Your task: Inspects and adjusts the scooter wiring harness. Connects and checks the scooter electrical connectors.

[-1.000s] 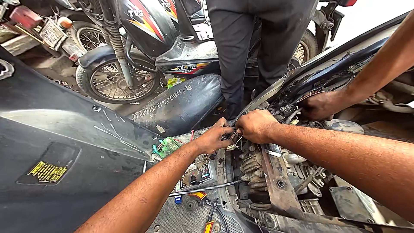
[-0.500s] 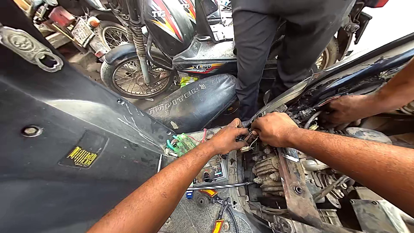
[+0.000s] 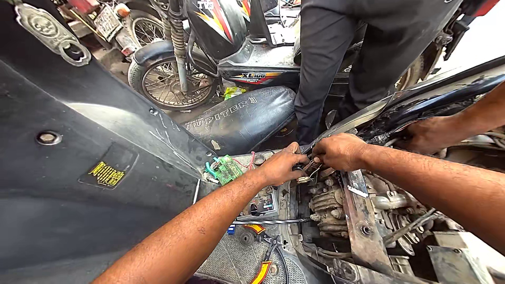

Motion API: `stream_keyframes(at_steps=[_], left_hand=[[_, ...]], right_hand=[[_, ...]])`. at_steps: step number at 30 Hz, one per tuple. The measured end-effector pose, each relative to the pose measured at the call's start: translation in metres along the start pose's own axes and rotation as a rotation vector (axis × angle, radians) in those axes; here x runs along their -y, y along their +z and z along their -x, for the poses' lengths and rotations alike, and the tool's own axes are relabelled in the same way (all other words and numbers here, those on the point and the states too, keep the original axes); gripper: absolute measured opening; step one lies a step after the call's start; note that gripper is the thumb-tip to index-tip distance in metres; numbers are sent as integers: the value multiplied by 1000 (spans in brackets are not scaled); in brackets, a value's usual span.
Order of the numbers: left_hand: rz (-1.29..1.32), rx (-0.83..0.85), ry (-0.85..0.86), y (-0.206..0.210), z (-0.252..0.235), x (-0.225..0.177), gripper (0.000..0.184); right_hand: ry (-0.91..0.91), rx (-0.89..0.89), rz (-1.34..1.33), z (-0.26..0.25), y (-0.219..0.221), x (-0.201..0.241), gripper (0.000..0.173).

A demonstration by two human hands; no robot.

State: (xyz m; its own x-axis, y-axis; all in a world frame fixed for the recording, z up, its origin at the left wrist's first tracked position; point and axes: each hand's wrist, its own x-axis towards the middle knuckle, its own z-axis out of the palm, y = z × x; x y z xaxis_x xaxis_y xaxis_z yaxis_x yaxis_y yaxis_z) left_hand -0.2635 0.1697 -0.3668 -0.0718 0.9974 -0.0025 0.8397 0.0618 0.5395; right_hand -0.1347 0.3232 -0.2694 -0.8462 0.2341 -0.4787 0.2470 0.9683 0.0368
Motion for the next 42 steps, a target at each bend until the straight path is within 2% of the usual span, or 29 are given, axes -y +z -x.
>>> stream_keyframes(at_steps=[11,16,18,21,23,26,28,30,31,33,36,40,42], left_hand=[[34,-22,-3,3,0,3,29],[287,-102,-83,0,5,-5,45],[374,-131,-91,-3,8,-8,39],[439,-142,-116,-8,13,-17,19],[388,-101,-114,-12,14,-22,17],[181,-71,-96,-12,15,-33,32],[19,-42,-156,-8,12,-47,38],[-65,-3,-238,-1,9,-60,36],[-66,-4,-252,2,8,-62,29],[18,5,-250,2,5,-57,18],[223,72,-260,-10,7,-49,19],[656,83,-347,-25,20,-61,16],[761,110,-371,-27,22,-59,19]], right_hand=[[15,-54,16,2,6,0,24],[6,-61,19,2,7,0,24],[3,-64,17,2,8,-1,24],[5,-65,12,3,7,0,24],[8,-68,12,2,8,1,24],[11,-73,14,2,8,1,24],[11,-77,18,3,8,2,23],[17,-75,21,4,7,3,23],[17,-76,19,4,7,3,22],[14,-77,17,4,8,2,21],[21,-72,18,3,9,2,21],[15,-77,16,2,10,2,19],[18,-80,18,2,11,3,18]])
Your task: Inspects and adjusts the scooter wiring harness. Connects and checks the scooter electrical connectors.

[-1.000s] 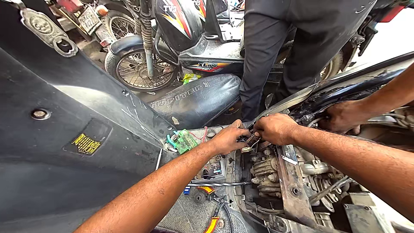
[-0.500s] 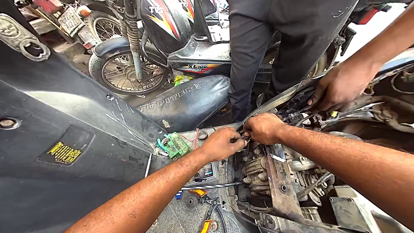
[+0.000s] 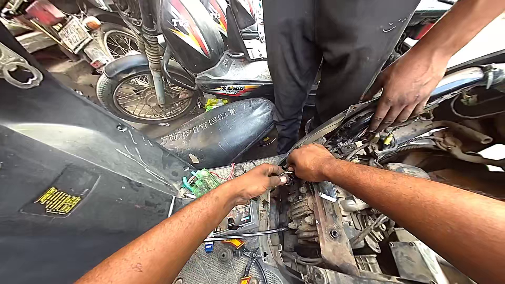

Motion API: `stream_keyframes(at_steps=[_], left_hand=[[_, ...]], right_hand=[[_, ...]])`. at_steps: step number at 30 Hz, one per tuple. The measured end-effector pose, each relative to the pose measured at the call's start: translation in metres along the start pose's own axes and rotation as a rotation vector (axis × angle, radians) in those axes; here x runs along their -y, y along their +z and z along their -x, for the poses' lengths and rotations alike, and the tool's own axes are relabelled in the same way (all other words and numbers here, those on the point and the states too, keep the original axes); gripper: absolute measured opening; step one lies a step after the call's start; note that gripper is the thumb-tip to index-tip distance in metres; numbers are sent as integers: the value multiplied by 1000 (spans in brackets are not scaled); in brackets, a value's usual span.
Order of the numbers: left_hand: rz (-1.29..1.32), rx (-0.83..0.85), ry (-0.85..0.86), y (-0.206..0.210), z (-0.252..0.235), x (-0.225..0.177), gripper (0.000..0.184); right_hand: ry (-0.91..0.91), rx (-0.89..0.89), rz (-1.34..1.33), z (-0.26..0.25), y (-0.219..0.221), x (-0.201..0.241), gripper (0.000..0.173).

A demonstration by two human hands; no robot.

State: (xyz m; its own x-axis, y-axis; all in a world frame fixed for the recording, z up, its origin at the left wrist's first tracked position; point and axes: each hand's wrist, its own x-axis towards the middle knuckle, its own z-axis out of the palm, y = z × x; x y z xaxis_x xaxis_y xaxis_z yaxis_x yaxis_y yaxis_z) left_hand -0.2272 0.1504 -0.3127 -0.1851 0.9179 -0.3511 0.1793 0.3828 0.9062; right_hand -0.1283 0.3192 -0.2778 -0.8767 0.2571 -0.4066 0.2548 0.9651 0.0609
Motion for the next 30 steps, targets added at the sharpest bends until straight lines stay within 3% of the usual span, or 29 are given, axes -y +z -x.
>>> stream_keyframes(at_steps=[7,11,14,17,24,27,30], left_hand=[[-124,-152,-76,2,-8,-5,26],[99,-254,-156,2,-15,-4,34],[167,-272,-164,1,-20,-1,35],[181,-226,-125,-1,-26,0,23],[331,-205,-127,-11,-32,3,10],[276,-250,-140,-7,-11,-20,9],[292,-207,-102,-12,-5,-20,23]], right_hand=[[-58,92,-84,2,-13,-3,18],[-136,149,-78,5,-28,-2,18],[-172,42,-55,8,-34,6,10],[-136,-94,-39,18,-54,19,12],[-16,-409,8,96,-134,53,13],[31,-698,-288,133,-123,73,15],[123,-894,-1199,137,-46,124,32]])
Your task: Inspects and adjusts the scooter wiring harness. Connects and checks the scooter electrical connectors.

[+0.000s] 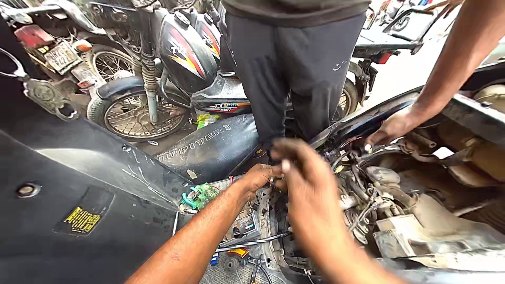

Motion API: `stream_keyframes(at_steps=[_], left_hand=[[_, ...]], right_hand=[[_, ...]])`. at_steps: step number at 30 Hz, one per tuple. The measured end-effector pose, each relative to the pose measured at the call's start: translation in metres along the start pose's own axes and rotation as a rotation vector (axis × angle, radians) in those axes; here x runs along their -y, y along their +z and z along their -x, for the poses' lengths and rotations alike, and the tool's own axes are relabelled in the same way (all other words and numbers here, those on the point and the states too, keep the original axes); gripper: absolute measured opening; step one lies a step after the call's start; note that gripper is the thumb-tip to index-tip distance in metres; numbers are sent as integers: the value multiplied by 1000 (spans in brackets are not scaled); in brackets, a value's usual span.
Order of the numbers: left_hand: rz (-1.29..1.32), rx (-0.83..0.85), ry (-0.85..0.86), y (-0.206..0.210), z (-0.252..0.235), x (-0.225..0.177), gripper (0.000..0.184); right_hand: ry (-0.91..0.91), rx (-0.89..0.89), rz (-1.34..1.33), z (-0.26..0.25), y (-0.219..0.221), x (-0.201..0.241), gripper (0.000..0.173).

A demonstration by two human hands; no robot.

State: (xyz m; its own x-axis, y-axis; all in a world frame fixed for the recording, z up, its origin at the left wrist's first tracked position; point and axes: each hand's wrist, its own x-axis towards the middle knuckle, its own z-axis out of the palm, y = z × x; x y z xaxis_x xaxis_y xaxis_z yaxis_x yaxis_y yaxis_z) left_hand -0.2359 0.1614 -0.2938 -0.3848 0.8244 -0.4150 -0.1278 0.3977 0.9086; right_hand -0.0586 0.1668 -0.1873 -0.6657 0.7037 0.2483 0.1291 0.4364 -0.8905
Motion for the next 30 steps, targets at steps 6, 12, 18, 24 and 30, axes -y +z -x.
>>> stream_keyframes(at_steps=[6,12,18,24,30], left_hand=[[153,-48,66,-8,-15,12,29],[-11,16,187,-11,-7,24,50],[-16,9,330,-10,-8,24,50],[-177,8,378,-11,-11,18,54],[-522,208,365,-23,-15,21,48]], right_hand=[[684,-469,-535,45,140,-126,49],[512,-703,-292,8,179,-169,57],[462,-766,-178,-3,169,-180,51],[278,-752,73,14,165,-181,37],[242,-723,239,11,166,-188,20]])
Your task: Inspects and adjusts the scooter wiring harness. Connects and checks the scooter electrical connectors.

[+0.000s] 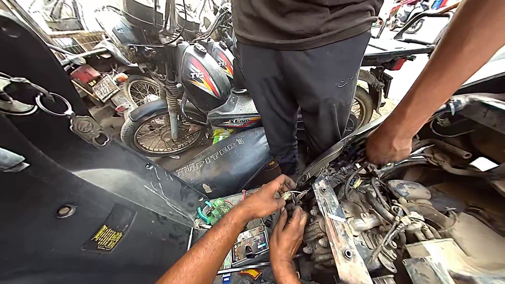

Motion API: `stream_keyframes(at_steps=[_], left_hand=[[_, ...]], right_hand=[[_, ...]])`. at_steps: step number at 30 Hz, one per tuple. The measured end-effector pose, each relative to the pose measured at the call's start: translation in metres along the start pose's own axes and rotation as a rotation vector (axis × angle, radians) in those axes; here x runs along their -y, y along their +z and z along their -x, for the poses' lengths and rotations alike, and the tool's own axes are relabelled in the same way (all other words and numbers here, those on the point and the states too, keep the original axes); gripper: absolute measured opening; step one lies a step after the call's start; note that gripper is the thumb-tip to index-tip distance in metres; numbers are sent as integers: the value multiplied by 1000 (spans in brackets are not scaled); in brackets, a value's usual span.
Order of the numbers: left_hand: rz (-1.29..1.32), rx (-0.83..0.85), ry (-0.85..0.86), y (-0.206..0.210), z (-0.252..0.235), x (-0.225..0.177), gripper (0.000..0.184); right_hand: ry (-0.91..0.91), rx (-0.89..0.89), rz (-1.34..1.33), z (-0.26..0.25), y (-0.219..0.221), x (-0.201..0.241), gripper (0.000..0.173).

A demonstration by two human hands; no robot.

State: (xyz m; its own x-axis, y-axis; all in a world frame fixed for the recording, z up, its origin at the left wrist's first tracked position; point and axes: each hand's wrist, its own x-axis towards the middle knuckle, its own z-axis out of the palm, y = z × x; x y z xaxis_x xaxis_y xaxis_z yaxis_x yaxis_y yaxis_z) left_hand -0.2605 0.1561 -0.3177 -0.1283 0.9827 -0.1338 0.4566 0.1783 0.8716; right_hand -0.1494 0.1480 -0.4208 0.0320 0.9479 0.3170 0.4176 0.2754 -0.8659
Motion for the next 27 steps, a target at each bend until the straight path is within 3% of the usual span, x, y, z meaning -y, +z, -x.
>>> stream_keyframes(at_steps=[4,8,11,13,15,17,19,21,23,27], left_hand=[[-138,-133,-34,15,-18,-7,31],[-106,-323,17,32,-44,-6,30],[-398,-445,18,36,-52,0,27],[-643,-484,-135,30,-43,-6,37],[-752,-418,-359,19,-28,-16,48],[-625,-207,-521,7,-13,-18,57],[-337,73,-550,2,0,-12,60],[-138,235,-556,7,11,-8,62],[-57,247,-568,21,14,-4,60],[121,55,-578,57,11,4,36]], right_hand=[[28,15,-208,14,-10,-12,25],[76,90,-361,20,-19,-21,29],[95,91,-333,13,-15,-18,29],[110,99,-319,7,-13,-12,32],[96,134,-348,7,-18,-10,33],[60,180,-431,14,-26,-15,32],[37,212,-507,20,-32,-20,32],[18,215,-573,23,-34,-22,32],[7,211,-634,25,-34,-23,33],[15,189,-656,26,-37,-23,30]])
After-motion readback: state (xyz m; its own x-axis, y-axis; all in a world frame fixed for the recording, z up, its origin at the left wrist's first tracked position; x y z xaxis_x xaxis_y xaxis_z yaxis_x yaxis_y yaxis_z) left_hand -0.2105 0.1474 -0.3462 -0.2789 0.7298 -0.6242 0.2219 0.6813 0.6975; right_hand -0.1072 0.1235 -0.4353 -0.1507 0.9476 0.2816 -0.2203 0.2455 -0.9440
